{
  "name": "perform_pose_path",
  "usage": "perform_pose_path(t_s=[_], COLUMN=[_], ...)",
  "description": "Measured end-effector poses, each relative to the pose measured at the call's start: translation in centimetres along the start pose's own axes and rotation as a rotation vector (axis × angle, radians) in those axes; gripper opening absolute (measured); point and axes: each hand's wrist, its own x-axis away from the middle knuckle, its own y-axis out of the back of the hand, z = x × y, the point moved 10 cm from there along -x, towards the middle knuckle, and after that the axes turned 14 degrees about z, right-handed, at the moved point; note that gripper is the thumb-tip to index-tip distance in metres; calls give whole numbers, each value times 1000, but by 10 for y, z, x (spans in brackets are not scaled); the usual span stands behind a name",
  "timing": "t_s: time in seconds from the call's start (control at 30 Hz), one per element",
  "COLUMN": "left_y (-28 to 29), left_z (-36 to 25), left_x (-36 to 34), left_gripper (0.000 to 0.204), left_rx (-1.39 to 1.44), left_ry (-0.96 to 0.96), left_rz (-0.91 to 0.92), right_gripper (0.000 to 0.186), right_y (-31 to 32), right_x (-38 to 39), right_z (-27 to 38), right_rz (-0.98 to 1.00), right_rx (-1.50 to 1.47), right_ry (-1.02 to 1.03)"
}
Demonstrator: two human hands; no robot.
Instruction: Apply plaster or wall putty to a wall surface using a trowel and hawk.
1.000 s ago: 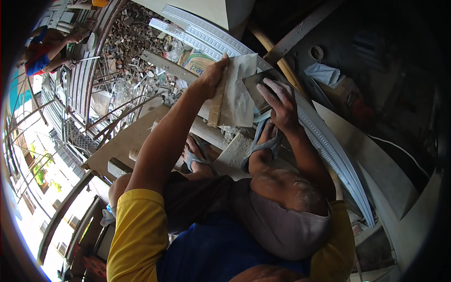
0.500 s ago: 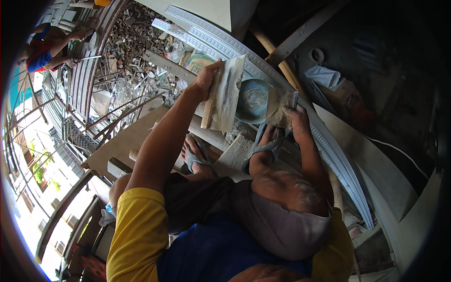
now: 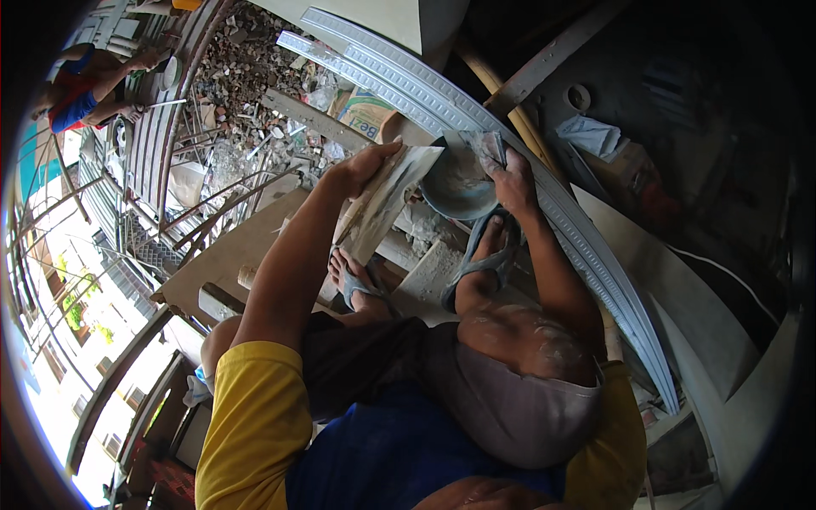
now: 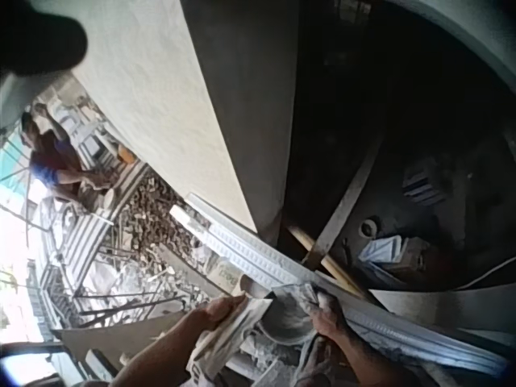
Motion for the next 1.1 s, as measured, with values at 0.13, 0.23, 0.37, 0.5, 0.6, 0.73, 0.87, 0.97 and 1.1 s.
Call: perform_pose_path(t_s=[0.13,0.23,0.37,0.5,0.6,0.73,0.87,0.97,1.1], left_y=[29,3,-5,-1,-6,-13,-15,-14,-17], left_z=[-27,-55,-54,-43,-42,-40,-40,-40,-40], left_x=[18,16,-3,-30,-36,-31,-29,-31,-33], left_gripper=[62,62,55,64,64,63,63,63,64], left_rx=[-81,79,138,35,83,50,-2,44,79], left_ry=[-111,-382,-415,-342,-339,-345,-289,-299,-321], left_rz=[-210,-207,-118,-76,-57,-98,-105,-88,-108], right_gripper=[34,25,30,29,26,17,14,15,13], right_y=[-5,-13,-50,-77,-89,-101,-76,-97,-111], right_x=[15,29,24,10,19,25,1,9,28], right_z=[7,24,36,27,30,24,15,30,36], right_rz=[-79,-51,41,41,-27,174,118,132,131], right_rx=[138,339,659,838,913,813,793,886,907], right_ry=[84,172,217,189,327,386,78,295,512])
